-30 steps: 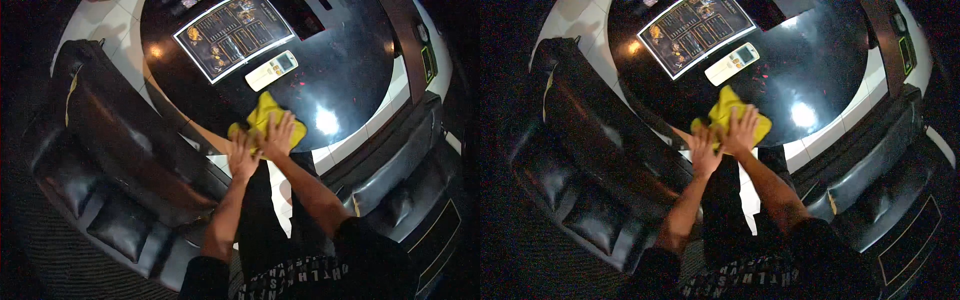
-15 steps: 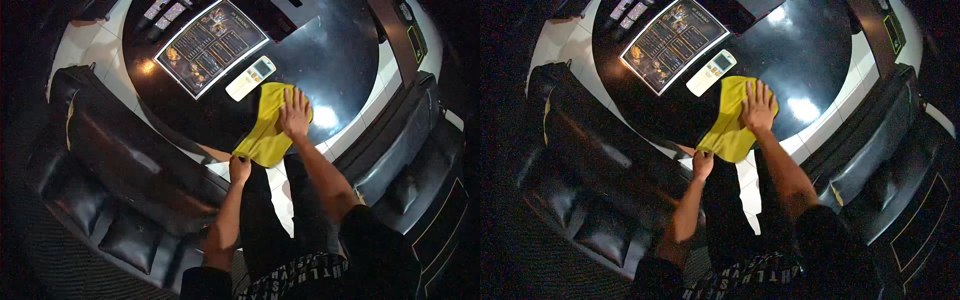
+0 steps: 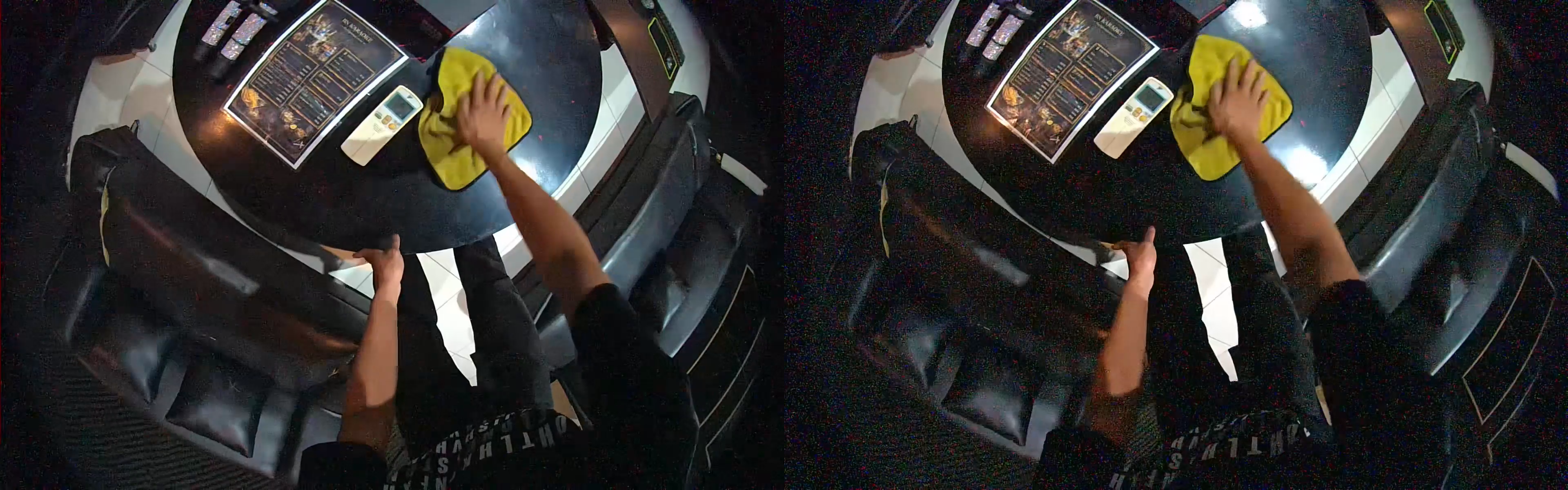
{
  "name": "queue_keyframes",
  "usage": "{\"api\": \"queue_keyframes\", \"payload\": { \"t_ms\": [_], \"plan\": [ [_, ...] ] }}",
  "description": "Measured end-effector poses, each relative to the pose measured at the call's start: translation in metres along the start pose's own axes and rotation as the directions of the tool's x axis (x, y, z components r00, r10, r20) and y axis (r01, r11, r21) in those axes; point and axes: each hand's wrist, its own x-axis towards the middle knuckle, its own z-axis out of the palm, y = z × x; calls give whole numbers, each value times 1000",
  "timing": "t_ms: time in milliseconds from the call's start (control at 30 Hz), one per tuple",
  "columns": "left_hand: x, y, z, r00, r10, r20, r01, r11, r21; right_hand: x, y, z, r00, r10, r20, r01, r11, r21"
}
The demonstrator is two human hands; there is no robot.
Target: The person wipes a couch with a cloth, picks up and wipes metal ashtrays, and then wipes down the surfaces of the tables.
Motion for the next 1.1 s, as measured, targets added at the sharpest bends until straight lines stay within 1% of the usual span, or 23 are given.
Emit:
{"api": "queue_keyframes", "payload": {
  "t_ms": [67,100,167,267,300,333,367,400,467,500,533,567,600,667,733,800,833,933,1000,1033,1067,1100],
  "plan": [
    [-14,30,4,994,-97,-45,100,994,47,-45,-11,-1,997,-82,-1,82,995,-50],
    [-23,45,3,986,-148,-71,153,986,71,-68,-12,-8,990,-131,53,133,991,-35],
    [-29,66,-8,977,-165,134,131,965,229,-117,-9,-21,962,-218,162,222,975,-9],
    [12,41,5,935,-185,301,91,950,299,-179,14,-33,892,-290,347,308,951,3],
    [49,12,18,911,-220,348,112,946,306,-195,26,-40,874,-303,380,310,950,44],
    [54,7,21,909,-263,324,164,939,302,-205,38,-44,855,-319,409,312,946,87],
    [57,4,24,904,-305,299,216,930,296,-209,48,-44,833,-305,462,317,947,52],
    [61,1,27,898,-346,273,267,920,288,-204,60,-45,846,-281,453,296,954,39],
    [57,-3,29,932,-312,184,271,938,216,-177,82,-39,871,-235,431,256,967,10],
    [51,4,28,942,-308,135,280,940,196,-155,92,-34,928,-188,322,194,981,12],
    [22,34,19,939,-335,79,312,925,219,-130,99,-27,969,-131,212,129,991,22],
    [5,50,14,932,-362,20,346,907,241,-103,99,-23,990,-81,115,81,997,4],
    [6,48,12,935,-349,61,322,910,259,-74,100,-20,999,-32,18,33,999,-9],
    [7,42,11,935,-324,144,273,917,289,-20,94,-4,988,145,-47,-147,988,-36],
    [4,45,10,943,-297,152,244,924,295,27,81,1,971,233,-55,-234,972,-3],
    [-4,51,6,947,-267,180,206,932,297,53,65,-9,967,253,0,-252,962,103],
    [-7,55,3,947,-247,206,181,939,293,55,53,-13,968,251,6,-250,963,98],
    [2,47,1,937,-182,298,107,962,252,22,32,-16,1000,-7,-24,8,999,46],
    [23,26,2,922,-150,356,82,976,200,-27,30,-21,978,-199,66,198,980,19],
    [36,12,2,915,-141,379,85,983,160,-56,29,-29,944,-274,182,273,961,31],
    [39,8,5,936,-122,331,54,977,207,-87,29,-35,891,-345,296,344,937,56],
    [40,5,8,954,-102,282,28,966,256,-118,35,-37,843,-398,362,378,917,127]
  ]
}}
